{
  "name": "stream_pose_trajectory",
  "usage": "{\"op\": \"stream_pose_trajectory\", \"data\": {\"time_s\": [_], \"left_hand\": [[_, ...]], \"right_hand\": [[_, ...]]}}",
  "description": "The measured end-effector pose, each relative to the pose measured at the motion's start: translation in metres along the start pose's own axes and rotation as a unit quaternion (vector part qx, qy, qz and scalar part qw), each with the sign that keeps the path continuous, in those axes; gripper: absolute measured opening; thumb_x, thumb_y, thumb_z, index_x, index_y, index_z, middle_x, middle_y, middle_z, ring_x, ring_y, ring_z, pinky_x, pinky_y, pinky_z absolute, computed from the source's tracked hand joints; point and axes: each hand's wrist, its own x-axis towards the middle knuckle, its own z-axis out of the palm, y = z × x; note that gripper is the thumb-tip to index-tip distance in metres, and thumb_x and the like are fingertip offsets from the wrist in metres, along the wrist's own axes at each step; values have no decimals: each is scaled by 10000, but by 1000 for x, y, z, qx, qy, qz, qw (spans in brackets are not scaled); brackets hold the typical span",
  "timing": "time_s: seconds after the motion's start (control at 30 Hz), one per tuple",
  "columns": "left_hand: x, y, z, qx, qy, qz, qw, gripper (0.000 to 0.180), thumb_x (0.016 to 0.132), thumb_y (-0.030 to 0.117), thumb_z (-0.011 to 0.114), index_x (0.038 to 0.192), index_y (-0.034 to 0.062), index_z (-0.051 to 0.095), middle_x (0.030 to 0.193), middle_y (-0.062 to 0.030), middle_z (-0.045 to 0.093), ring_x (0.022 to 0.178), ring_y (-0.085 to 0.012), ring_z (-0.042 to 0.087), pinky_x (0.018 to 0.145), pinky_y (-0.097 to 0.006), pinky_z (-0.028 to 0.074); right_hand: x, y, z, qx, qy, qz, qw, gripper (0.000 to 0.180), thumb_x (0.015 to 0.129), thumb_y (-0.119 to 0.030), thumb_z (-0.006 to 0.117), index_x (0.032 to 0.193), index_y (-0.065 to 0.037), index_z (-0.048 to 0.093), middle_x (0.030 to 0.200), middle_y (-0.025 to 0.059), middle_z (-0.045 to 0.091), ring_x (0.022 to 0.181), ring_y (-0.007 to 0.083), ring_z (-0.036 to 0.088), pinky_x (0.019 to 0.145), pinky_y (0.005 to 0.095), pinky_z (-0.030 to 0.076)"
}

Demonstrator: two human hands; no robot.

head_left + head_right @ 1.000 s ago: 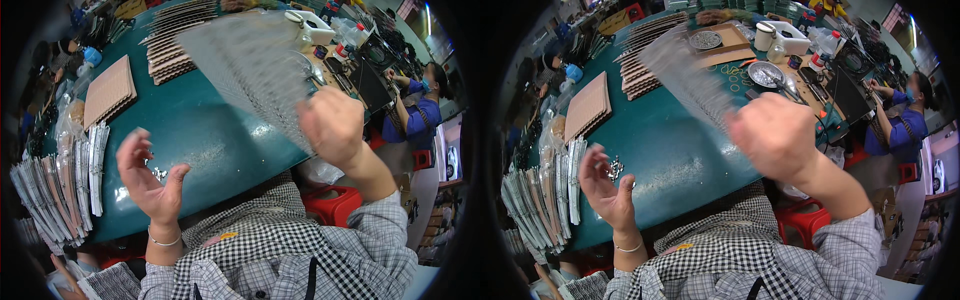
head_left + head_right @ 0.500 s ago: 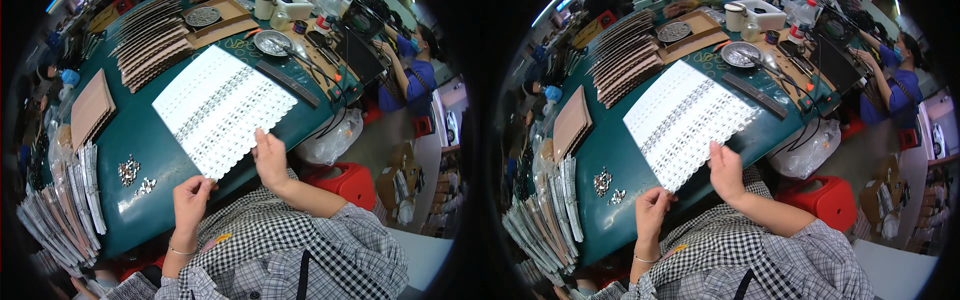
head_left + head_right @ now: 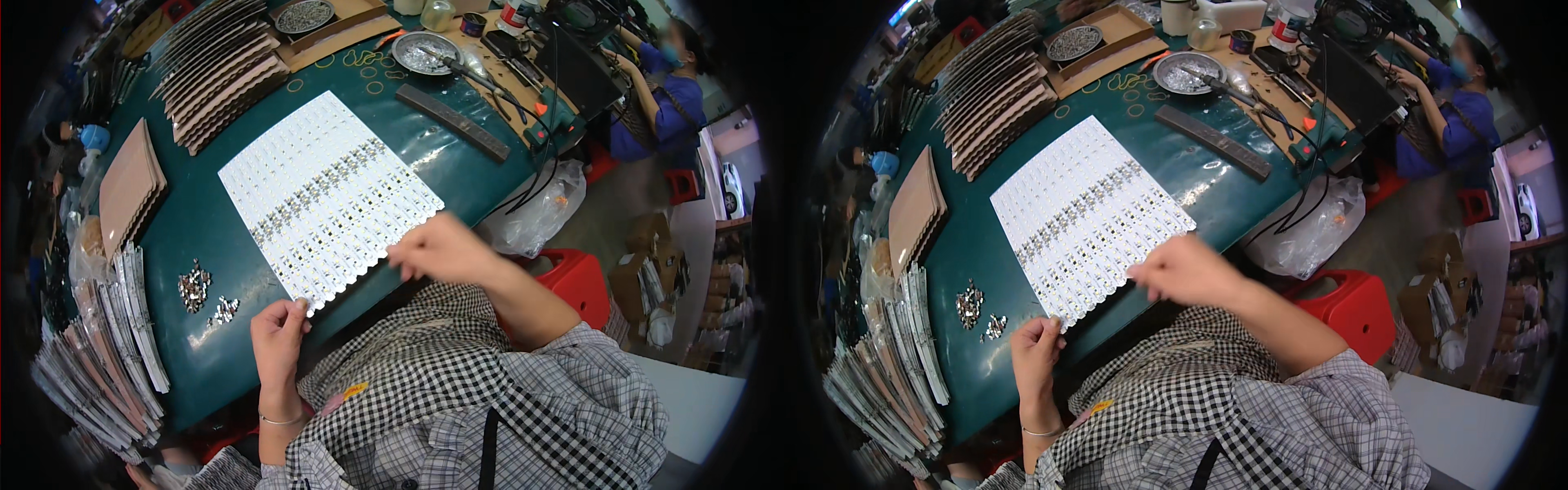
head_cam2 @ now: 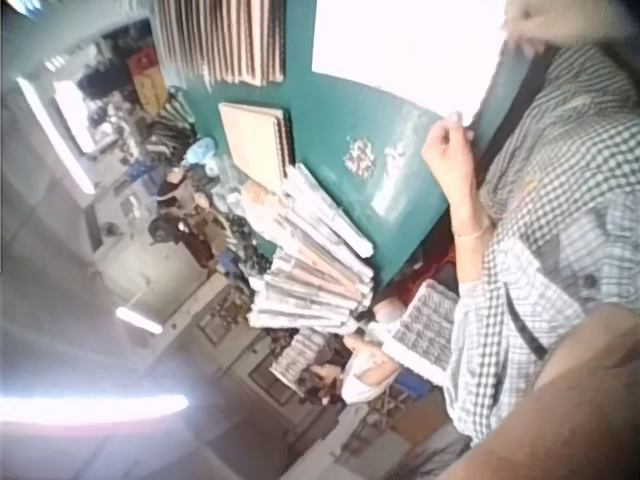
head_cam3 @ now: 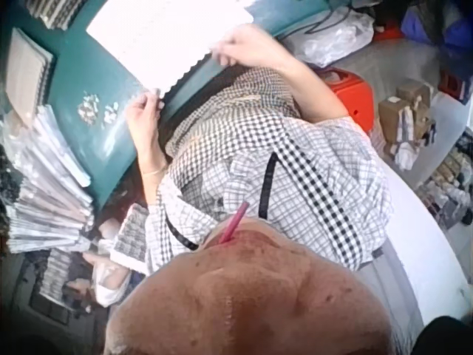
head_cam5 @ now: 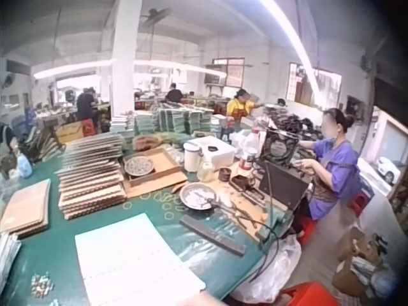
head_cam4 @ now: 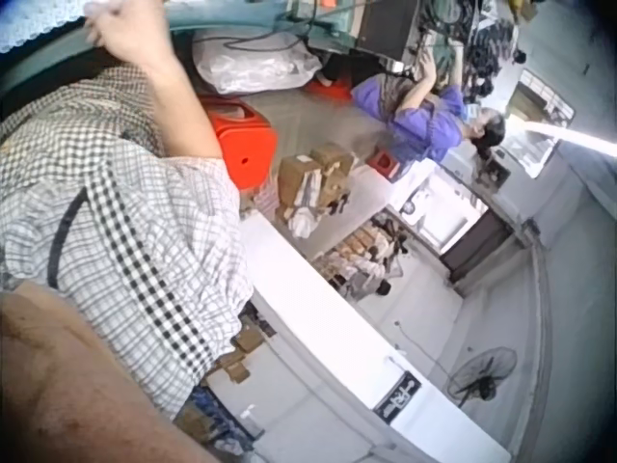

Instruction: The person inserts small components into circuit board sheets by hand, solders connections using a soldering iron, stacks the sheet onto a pile, and inserts components into another sheet.

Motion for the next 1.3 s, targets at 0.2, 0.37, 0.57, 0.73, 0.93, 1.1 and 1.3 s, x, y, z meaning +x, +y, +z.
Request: {"op": "stream_pose_trajectory", "data": {"time_s": [0.2, 0.37, 0.57, 0.73, 0.93, 1.1, 1.3], "left_hand": [[-2, 6, 6, 197, 44, 75, 977, 300, 907, 203, 701, 723, -30, 660, 549, -46, 575, 507, -73, 493, 479, -261, 374], [-12, 21, 16, 346, 71, 91, 931, 205, 866, 138, 719, 747, -25, 681, 616, -93, 625, 542, -109, 552, 506, -287, 415], [-59, -2, 22, 251, -176, 189, 933, 258, 847, -2, 671, 1104, 18, 688, 1064, -166, 704, 939, -322, 678, 844, -382, 541], [-69, -44, 6, 342, -155, 182, 909, 412, 856, 75, 677, 1257, 16, 607, 1246, -179, 632, 1132, -360, 590, 975, -416, 466], [-83, -62, -6, 343, -138, 38, 929, 294, 796, 116, 745, 1077, 39, 705, 991, -142, 698, 984, -326, 623, 851, -420, 499], [-94, -64, -23, 356, -102, 83, 925, 130, 792, 88, 733, 903, 23, 715, 895, -148, 690, 895, -330, 642, 785, -409, 524], [-105, -31, -49, 391, -117, 12, 913, 143, 802, 84, 716, 927, 21, 688, 847, -169, 688, 781, -356, 673, 708, -420, 533]], "right_hand": [[48, 29, -101, -435, 443, -183, 763, 357, 845, -277, 724, 1126, -60, 685, 1033, 126, 645, 1027, 321, 585, 882, 422, 465], [76, 62, -135, -468, 387, -114, 786, 399, 835, -250, 734, 1144, -9, 659, 1059, 155, 614, 1053, 345, 569, 898, 450, 460], [71, 39, -129, -423, 377, -156, 809, 312, 836, -146, 713, 1104, 6, 666, 1017, 163, 619, 1018, 364, 570, 883, 422, 473], [73, -4, -84, -329, 179, -359, 855, 306, 767, -81, 737, 1059, -26, 666, 988, 119, 617, 993, 329, 567, 866, 395, 475], [90, -6, -36, -329, 29, -368, 869, 369, 722, -40, 755, 1077, -21, 656, 1045, 95, 596, 1027, 295, 555, 901, 386, 461], [89, -8, -26, -332, 4, -340, 880, 354, 739, -50, 755, 1078, -32, 656, 1047, 84, 595, 1042, 291, 553, 899, 386, 462], [92, -7, -26, -329, 3, -341, 880, 302, 769, -109, 757, 1051, -29, 683, 1026, 102, 593, 1033, 294, 541, 902, 398, 449]]}}
